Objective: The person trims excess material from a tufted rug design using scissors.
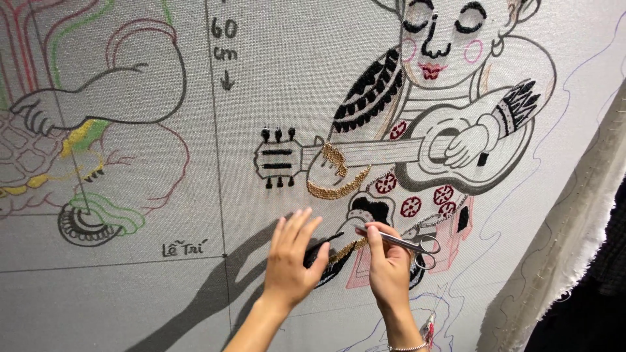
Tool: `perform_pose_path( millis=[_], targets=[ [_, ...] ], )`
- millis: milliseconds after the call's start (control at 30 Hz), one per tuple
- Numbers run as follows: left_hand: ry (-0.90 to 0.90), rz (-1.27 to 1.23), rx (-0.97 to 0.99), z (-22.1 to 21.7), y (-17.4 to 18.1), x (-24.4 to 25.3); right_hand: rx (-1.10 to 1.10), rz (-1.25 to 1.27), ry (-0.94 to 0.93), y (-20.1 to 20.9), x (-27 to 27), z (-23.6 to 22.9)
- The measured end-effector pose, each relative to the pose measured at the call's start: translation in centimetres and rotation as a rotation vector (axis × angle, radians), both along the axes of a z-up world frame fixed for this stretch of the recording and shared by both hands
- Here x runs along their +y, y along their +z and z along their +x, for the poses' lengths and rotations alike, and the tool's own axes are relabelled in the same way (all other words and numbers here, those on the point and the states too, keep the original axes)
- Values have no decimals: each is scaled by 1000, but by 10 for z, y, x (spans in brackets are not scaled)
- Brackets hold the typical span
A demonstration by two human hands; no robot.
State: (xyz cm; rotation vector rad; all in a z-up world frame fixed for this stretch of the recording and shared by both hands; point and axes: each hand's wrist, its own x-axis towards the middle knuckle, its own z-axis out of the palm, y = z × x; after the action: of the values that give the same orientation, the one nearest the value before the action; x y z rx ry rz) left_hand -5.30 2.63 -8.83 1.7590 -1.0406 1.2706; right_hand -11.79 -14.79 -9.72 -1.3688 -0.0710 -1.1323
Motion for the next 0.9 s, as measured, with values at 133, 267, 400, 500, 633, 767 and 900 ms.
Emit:
perform_pose_path(
  millis=[133, 267, 400, 500, 633, 767, 900],
  targets=[
    [-184, -22, 203, -38, -22, -5, 218, -140, 147, -8, -1, -26],
    [-317, 1, 386, -55, -50, -11, 525, -373, 127, -12, 5, -56],
    [-436, -38, 619, -75, -59, -6, 625, -263, 205, -25, 10, -72],
    [-485, -74, 804, -77, -76, -5, 515, -186, 286, -55, 1, -68],
    [-513, -96, 888, -80, -94, -7, 438, -47, 223, -104, -16, -59],
    [-529, -133, 977, -91, -97, -6, 484, 78, 90, -124, -14, -65],
    [-533, -157, 977, -96, -100, -5, 456, 98, 60, -132, -10, -69]
  ],
)
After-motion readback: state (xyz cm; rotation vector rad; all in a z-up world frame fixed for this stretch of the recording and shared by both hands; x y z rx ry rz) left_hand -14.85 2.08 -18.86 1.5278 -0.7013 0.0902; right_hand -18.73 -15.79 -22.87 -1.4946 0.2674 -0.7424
